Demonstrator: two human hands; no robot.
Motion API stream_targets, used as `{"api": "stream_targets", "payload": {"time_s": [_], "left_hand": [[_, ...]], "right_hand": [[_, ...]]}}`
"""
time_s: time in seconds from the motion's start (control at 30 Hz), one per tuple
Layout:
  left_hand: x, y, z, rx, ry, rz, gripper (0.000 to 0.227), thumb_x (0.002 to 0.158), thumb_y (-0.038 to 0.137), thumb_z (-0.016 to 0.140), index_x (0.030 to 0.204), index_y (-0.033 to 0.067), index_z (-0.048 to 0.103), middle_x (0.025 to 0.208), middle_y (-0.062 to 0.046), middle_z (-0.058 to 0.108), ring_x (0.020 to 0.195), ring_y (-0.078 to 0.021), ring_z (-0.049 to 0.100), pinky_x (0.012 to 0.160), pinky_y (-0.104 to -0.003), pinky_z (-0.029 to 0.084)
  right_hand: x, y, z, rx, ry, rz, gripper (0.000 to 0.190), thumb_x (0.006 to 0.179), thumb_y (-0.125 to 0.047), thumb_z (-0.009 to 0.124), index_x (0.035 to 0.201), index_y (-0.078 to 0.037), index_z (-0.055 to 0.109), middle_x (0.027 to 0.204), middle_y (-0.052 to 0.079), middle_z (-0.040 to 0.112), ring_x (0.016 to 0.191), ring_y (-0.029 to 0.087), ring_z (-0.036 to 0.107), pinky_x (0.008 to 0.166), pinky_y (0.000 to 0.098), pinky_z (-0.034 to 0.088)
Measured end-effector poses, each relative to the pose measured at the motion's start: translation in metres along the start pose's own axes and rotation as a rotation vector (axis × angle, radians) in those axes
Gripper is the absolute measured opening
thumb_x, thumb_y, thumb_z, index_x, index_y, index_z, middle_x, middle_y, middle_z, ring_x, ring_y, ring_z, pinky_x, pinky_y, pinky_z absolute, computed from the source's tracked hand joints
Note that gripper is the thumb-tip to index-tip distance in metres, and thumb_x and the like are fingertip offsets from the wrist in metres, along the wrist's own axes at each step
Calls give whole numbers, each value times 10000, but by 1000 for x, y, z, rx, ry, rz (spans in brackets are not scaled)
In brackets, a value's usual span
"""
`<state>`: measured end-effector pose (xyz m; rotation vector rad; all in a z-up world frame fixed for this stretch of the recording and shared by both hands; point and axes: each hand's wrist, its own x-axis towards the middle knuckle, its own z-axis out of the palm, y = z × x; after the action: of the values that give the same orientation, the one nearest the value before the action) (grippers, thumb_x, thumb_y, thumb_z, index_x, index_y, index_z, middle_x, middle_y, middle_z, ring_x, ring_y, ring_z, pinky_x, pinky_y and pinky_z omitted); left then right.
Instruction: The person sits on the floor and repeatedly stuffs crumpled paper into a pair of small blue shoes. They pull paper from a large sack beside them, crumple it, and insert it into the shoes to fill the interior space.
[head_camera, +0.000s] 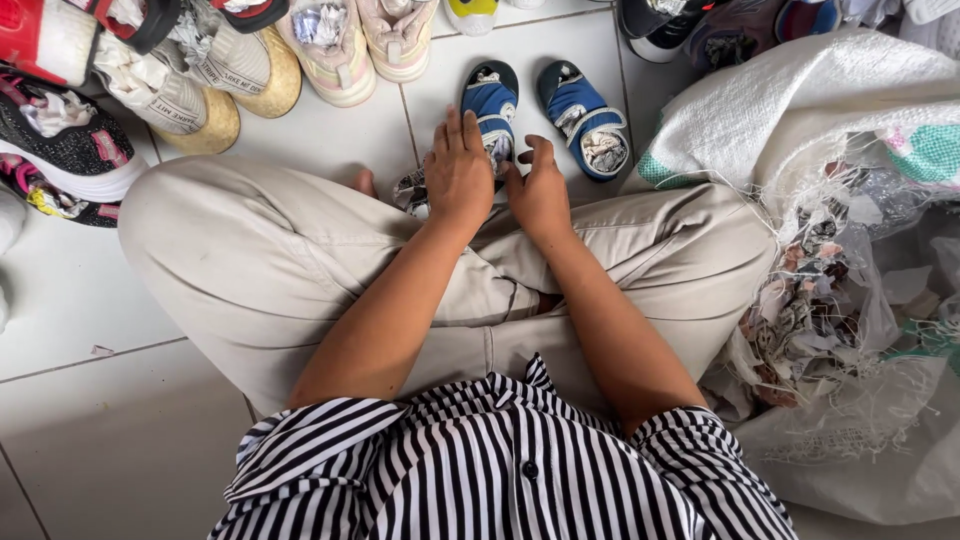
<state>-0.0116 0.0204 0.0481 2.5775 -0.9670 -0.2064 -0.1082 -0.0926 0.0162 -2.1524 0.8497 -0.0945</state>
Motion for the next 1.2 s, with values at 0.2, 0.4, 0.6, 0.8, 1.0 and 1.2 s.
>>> {"api": "stream_targets", "payload": {"time_s": [0.2, 0.4, 0.6, 0.8, 1.0, 1.2], "left_hand": [[16, -12, 29, 92, -64, 92, 594, 1000, 124, 662, 1509, -54, 413, 1376, -309, 600, 1175, -367, 667, 956, -528, 556], [29, -30, 82, 163, -56, 152, 474, 994, 81, 637, 1418, -86, 509, 1204, -333, 681, 1009, -377, 740, 860, -580, 580], [18, -20, 54, 183, 78, 80, 592, 951, 188, 762, 1431, -60, 522, 1292, -320, 649, 1089, -353, 720, 866, -491, 586], [2, 1, 7, 127, 80, 185, 759, 920, 221, 860, 1543, 98, 444, 1540, -299, 393, 1392, -437, 479, 1029, -577, 472], [31, -8, 33, 179, -133, -42, 766, 840, 64, 745, 1499, 228, 391, 1542, -296, 393, 986, -397, 661, 744, -486, 588], [31, -16, 41, 325, 23, -122, 655, 833, 539, 818, 1337, 229, 537, 1180, -191, 650, 820, -314, 635, 631, -423, 531]], "right_hand": [[15, 27, 26, -131, 30, -137, 306, 1030, -234, 682, 1204, 10, 620, 906, 232, 730, 783, 383, 760, 601, 454, 621], [14, 27, 26, -237, 100, -250, 166, 982, -118, 690, 1084, 10, 660, 761, 200, 698, 686, 373, 741, 536, 432, 597], [19, 19, 21, -85, 56, -214, 174, 1003, -107, 658, 1138, 4, 648, 849, 256, 713, 774, 450, 737, 619, 511, 594], [20, -1, -72, -270, 159, -182, 249, 1012, -163, 681, 1244, -91, 732, 1057, 206, 755, 967, 438, 731, 798, 525, 591], [60, 82, -108, -472, 171, 81, 626, 876, -102, 742, 1440, 46, 515, 1325, 284, 605, 1183, 478, 520, 942, 575, 473], [60, 61, -91, -247, -27, 91, 671, 841, -328, 837, 1318, -36, 467, 1229, 257, 617, 1190, 456, 537, 943, 509, 464]]}}
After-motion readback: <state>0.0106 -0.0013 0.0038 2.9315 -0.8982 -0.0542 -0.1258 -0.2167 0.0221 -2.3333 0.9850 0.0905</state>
